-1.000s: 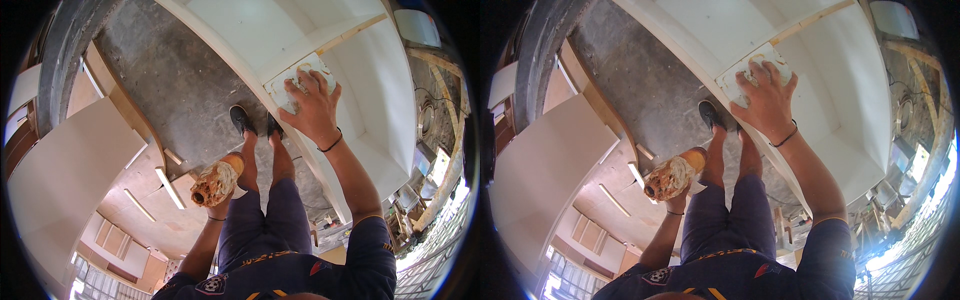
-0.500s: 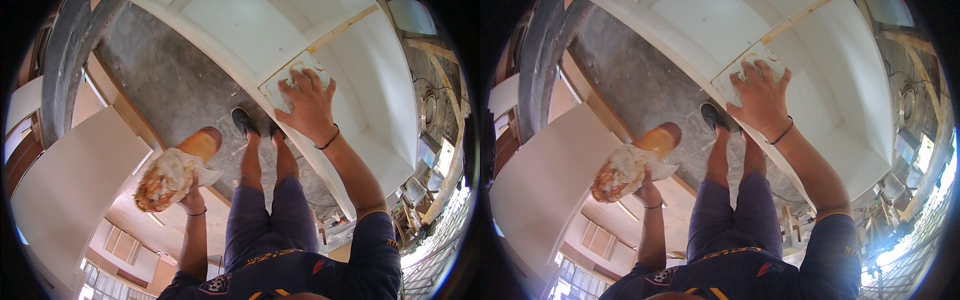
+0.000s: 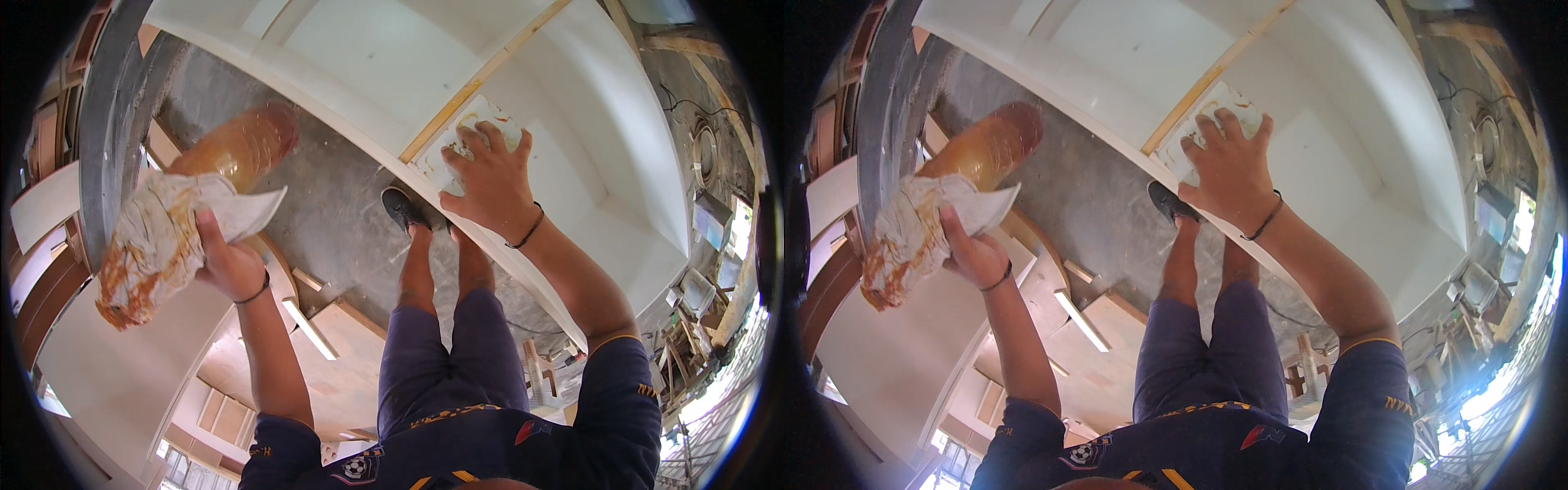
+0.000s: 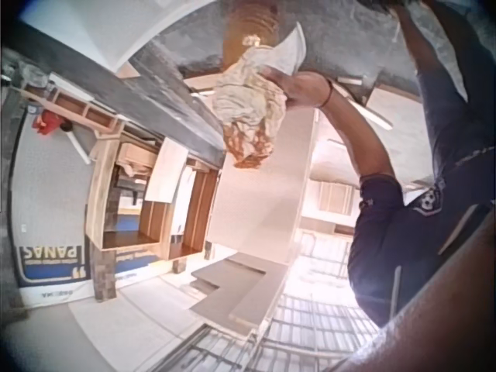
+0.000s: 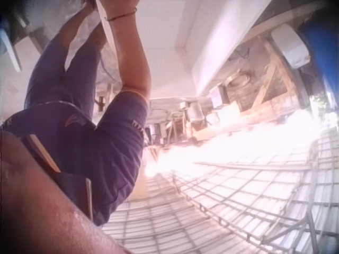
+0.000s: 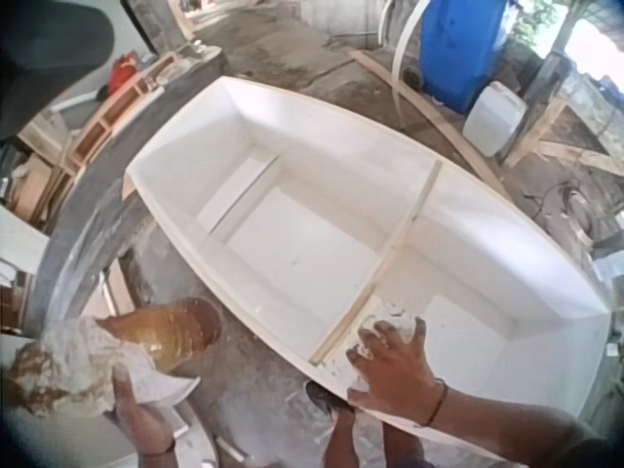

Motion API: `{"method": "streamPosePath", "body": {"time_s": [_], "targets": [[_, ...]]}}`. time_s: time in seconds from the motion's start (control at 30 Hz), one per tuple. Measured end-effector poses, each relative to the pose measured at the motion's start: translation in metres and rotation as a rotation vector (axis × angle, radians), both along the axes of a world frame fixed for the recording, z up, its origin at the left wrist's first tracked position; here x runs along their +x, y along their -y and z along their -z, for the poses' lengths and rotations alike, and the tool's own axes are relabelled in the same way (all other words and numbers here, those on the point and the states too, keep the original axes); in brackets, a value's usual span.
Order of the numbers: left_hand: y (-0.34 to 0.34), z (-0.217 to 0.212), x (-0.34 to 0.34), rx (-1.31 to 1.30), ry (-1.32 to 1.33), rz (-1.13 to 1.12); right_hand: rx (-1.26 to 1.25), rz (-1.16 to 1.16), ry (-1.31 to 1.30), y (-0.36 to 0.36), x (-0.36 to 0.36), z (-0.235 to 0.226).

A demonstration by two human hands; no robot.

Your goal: The person applies adhesive to wood panels using a scraper, assembles cabinet components by hand, and organizes hardware and tools on a workbench.

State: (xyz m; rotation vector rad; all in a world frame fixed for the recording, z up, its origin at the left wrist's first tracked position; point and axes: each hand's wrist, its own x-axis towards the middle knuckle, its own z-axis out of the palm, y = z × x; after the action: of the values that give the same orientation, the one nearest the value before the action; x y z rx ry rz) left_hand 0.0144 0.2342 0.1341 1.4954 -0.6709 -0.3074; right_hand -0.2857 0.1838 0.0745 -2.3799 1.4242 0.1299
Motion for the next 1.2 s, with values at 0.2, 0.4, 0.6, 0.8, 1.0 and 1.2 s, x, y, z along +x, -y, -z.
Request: {"method": "streamPosePath", "body": {"time_s": [0.2,0.4,0.6,0.8,1.0,1.2], "targets": [[0.081,0.028,-0.025,0.007,-0.013,0.209,-0.028,0.133,0.092,0.024,-0.032,-0.004],[0.139,0.093,-0.055,0.107,0.201,0.361,-0.198,0.029,0.208,0.063,-0.072,0.040],[0.142,0.136,-0.059,0.361,0.360,0.367,-0.188,-0.016,0.209,0.067,-0.074,0.060],[0.138,0.136,-0.071,0.805,0.607,0.327,-0.128,-0.001,0.155,0.062,-0.071,0.040],[0.146,0.132,-0.076,1.063,0.735,0.384,-0.108,0.045,0.132,0.069,-0.058,0.006],[0.150,0.134,-0.076,1.152,0.731,0.397,-0.046,0.024,0.066,0.070,-0.048,0.010]]}}
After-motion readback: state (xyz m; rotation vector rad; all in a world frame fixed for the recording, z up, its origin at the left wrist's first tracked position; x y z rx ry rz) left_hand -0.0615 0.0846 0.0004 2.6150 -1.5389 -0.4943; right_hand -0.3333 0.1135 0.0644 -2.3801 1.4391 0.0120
